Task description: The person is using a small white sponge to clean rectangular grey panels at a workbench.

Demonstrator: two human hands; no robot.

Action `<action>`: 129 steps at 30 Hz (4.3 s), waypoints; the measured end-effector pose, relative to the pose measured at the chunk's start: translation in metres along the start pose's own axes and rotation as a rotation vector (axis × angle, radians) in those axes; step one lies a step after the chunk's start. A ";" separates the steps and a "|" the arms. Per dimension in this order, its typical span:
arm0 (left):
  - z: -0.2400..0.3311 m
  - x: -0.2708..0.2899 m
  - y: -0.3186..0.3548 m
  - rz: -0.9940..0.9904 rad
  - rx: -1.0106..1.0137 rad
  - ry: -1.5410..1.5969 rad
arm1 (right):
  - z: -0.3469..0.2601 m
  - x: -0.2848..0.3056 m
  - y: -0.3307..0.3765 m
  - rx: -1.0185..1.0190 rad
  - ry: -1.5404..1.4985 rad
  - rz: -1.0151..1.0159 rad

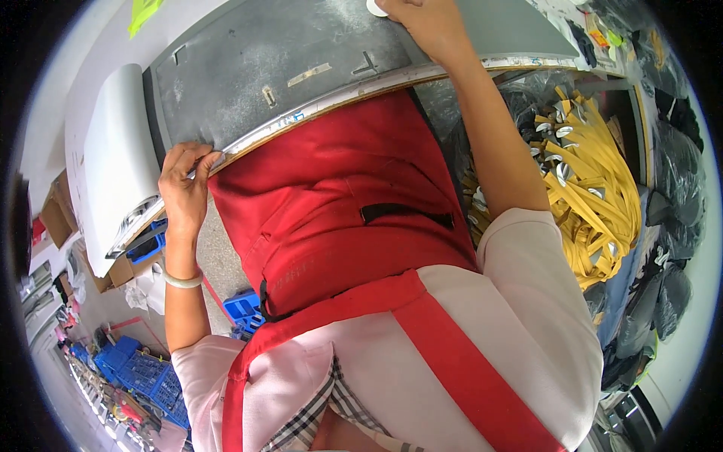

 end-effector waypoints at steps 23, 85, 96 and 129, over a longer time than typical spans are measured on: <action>0.068 -0.078 -0.108 0.163 -0.228 0.003 | 0.001 0.019 -0.005 0.021 0.202 -0.062; 0.073 -0.103 -0.116 0.138 -0.070 -0.162 | -0.029 -0.079 -0.130 0.626 1.019 -0.312; 0.071 -0.109 -0.116 0.114 -0.075 -0.174 | -0.023 -0.072 -0.143 0.325 0.903 -0.211; 0.076 -0.107 -0.121 -0.064 -0.140 -0.159 | -0.007 -0.302 -0.119 0.284 0.209 -0.659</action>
Point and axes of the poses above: each hand's wrist, its own y-axis away from the middle knuckle, its own x-axis out of the back of the hand, z = x × y, the point moved 3 cm from there along -y, towards the middle knuckle, and after that the axes turned 9 degrees about -y, right-handed, at the moved point
